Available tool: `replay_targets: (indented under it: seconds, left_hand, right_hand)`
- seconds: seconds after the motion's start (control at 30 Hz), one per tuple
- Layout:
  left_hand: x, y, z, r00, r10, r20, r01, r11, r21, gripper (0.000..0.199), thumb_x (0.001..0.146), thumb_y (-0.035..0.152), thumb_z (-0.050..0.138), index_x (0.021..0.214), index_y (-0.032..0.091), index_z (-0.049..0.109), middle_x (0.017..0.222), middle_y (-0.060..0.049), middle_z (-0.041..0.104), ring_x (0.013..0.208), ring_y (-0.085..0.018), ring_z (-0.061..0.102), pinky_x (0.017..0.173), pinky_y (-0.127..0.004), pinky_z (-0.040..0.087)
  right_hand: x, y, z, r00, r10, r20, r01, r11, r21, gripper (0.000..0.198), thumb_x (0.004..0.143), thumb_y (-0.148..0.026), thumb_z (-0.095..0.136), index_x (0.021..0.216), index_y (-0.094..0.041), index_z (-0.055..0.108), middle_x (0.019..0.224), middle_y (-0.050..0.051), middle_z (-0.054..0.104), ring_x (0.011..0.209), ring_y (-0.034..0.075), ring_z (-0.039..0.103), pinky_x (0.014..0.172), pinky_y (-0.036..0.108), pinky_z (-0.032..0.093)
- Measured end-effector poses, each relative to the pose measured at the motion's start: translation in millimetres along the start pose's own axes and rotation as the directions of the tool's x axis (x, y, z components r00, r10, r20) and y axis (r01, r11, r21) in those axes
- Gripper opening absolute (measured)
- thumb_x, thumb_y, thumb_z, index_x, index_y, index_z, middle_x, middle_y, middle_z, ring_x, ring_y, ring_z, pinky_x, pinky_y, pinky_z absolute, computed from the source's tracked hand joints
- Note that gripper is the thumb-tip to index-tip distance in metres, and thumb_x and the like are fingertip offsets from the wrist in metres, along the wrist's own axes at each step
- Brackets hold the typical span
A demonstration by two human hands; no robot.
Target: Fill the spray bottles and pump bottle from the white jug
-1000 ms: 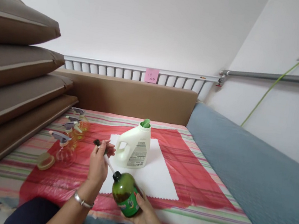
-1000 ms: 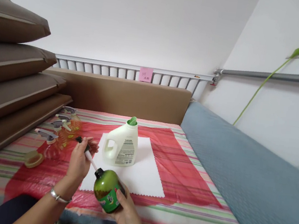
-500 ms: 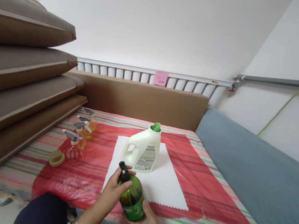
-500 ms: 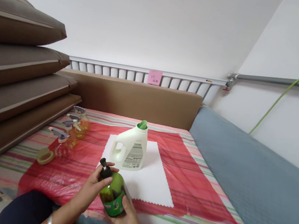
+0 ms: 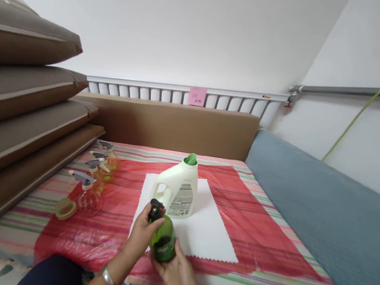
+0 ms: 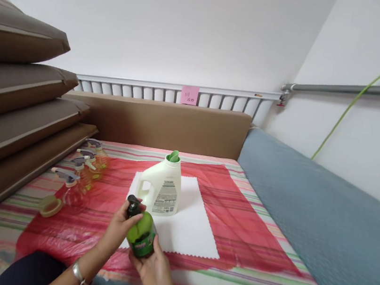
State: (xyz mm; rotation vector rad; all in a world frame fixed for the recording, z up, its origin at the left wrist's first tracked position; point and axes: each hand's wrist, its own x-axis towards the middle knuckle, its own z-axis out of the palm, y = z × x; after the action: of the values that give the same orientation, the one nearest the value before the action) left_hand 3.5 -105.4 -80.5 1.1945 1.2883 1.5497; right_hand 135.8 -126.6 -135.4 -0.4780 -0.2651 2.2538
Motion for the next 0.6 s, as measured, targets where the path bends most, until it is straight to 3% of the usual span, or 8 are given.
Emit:
replay_targets:
  seconds: [0.1, 0.23, 0.4, 0.6]
  left_hand:
    - [-7.5, 4.5, 1.4, 0.998, 0.006, 0.067, -0.010, 0.998, 0.058, 0.037, 0.071, 0.026, 0.064, 0.106, 0.019, 0.054, 0.102, -0.007, 0.065, 0.098, -0.022, 0.059, 0.089, -0.034, 0.043]
    - [-8.9, 11.2, -4.5, 0.997, 0.042, 0.059, -0.048, 0.992, 0.117, 0.037, 0.071, 0.028, 0.064, 0.106, 0.019, 0.055, 0.104, -0.007, 0.065, 0.103, -0.023, 0.057, 0.092, -0.034, 0.041]
    - [16.6, 7.9, -18.8, 0.992, 0.126, -0.017, -0.119, 0.967, 0.227, 0.039, 0.070, 0.030, 0.065, 0.105, 0.019, 0.056, 0.101, -0.007, 0.065, 0.099, -0.024, 0.059, 0.091, -0.037, 0.041]
    - [35.5, -13.1, -36.1, 0.979, 0.200, -0.040, -0.171, 0.914, 0.367, 0.034, 0.071, 0.031, 0.063, 0.102, 0.019, 0.057, 0.099, -0.007, 0.064, 0.097, -0.024, 0.059, 0.089, -0.037, 0.042]
  right_hand:
    - [0.0, -1.1, 1.8, 0.999, -0.005, 0.034, 0.004, 0.999, 0.036, 0.046, 0.078, -0.046, 0.061, 0.106, -0.010, 0.062, 0.107, 0.013, 0.065, 0.094, 0.019, 0.061, 0.088, 0.033, 0.045]
    - [14.0, 6.0, 8.6, 0.999, -0.036, 0.015, 0.035, 0.998, 0.043, 0.046, 0.076, -0.047, 0.062, 0.106, -0.011, 0.061, 0.102, 0.011, 0.067, 0.088, 0.018, 0.062, 0.081, 0.031, 0.048]
    - [55.5, 13.9, 24.2, 0.994, -0.007, -0.107, 0.003, 0.999, -0.040, 0.052, 0.078, -0.059, 0.051, 0.096, -0.011, 0.060, 0.082, 0.008, 0.069, 0.068, 0.016, 0.063, 0.071, 0.031, 0.051]
    - [88.4, 16.0, 31.2, 0.988, 0.089, -0.125, -0.109, 0.980, -0.164, 0.065, 0.082, -0.066, 0.032, 0.098, -0.009, 0.057, 0.074, 0.009, 0.065, 0.056, 0.014, 0.060, 0.058, 0.029, 0.052]
